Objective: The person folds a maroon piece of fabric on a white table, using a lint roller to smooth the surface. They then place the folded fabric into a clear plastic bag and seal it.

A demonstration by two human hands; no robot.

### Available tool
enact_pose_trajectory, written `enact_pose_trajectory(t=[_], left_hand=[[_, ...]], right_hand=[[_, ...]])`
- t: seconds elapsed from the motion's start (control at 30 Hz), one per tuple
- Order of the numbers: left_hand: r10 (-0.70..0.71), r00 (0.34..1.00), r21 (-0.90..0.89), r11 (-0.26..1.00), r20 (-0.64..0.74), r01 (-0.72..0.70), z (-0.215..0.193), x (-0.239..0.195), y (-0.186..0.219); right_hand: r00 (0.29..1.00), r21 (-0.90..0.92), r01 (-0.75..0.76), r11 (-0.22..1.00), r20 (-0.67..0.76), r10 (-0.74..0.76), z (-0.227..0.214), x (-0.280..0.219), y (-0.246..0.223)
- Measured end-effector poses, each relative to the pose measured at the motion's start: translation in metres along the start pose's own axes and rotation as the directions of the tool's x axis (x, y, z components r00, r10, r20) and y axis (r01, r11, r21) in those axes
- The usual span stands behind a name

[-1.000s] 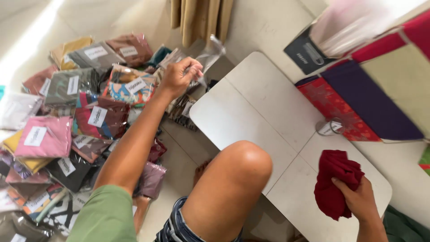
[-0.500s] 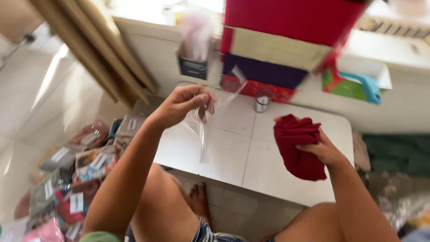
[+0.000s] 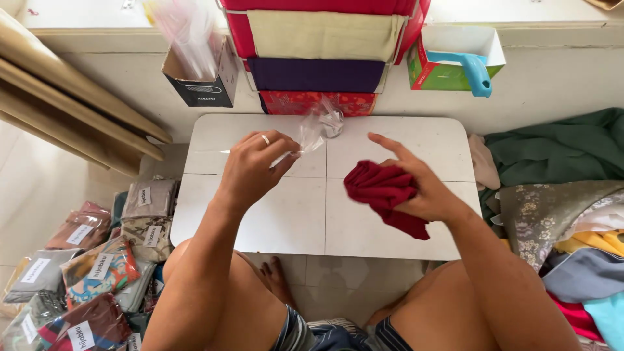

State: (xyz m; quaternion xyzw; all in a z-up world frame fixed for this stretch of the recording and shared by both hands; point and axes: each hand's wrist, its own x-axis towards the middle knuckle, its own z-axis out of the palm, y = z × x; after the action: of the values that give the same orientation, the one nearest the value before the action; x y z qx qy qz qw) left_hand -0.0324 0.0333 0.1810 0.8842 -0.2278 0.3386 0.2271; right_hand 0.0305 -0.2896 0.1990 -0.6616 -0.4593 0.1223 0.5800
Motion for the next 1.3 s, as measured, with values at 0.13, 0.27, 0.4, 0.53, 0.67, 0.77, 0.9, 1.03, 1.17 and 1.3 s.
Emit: enact_pose_trajectory(t=[0.13, 0.27, 0.4, 0.53, 0.67, 0.77, 0.9, 1.03, 1.17, 1.3], left_hand=[[0.147, 0.989, 0.199, 0.970, -0.034, -0.137, 0.041, -0.022, -0.008], [0.197, 0.972, 0.191, 0.957, 0.130, -0.220, 0.096, -0.075, -0.007], [0.001, 0.805, 0.192, 0.971, 0.593, -0.143, 0.138, -0.146, -0.012], [-0.123, 0.689, 0.184, 0.983, 0.714, -0.016, 0.136, -0.154, -0.018], [-0.220, 0.493, 0.113, 0.965, 0.842, 0.238, 0.106, -0.117, -0.017], [-0.290, 0.459, 0.132, 0.929, 0.840, 0.346, 0.107, -0.110, -0.014], [-0.345, 0.423, 0.286, 0.938, 0.838, 0.197, 0.126, -0.109, -0.011], [-0.390, 0.431, 0.400, 0.914, 0.814, 0.071, 0.157, -0.129, -0.028], [-0.337, 0.514, 0.423, 0.905, 0.788, -0.055, 0.176, -0.130, -0.029], [-0.251, 0.545, 0.373, 0.919, 0.800, -0.125, 0.188, -0.127, 0.004]], right_hand=[[0.971, -0.092, -0.236, 0.967, -0.064, 0.231, -0.040, -0.030, 0.045], [0.858, -0.210, -0.512, 0.833, -0.179, 0.482, -0.061, -0.046, 0.059], [0.788, -0.239, -0.615, 0.751, -0.186, 0.587, -0.051, -0.039, 0.061], [0.733, -0.260, -0.669, 0.696, -0.075, 0.676, -0.037, -0.046, 0.077], [0.733, -0.306, -0.653, 0.693, -0.025, 0.679, -0.021, -0.036, 0.087], [0.706, -0.328, -0.671, 0.665, -0.009, 0.708, -0.011, -0.031, 0.079], [0.687, -0.331, -0.688, 0.646, -0.012, 0.726, -0.003, -0.028, 0.064], [0.695, -0.345, -0.676, 0.651, -0.005, 0.719, -0.006, -0.028, 0.077], [0.731, -0.393, -0.607, 0.691, 0.067, 0.679, 0.001, -0.026, 0.082], [0.714, -0.395, -0.601, 0.695, 0.127, 0.689, 0.015, -0.025, 0.073]])
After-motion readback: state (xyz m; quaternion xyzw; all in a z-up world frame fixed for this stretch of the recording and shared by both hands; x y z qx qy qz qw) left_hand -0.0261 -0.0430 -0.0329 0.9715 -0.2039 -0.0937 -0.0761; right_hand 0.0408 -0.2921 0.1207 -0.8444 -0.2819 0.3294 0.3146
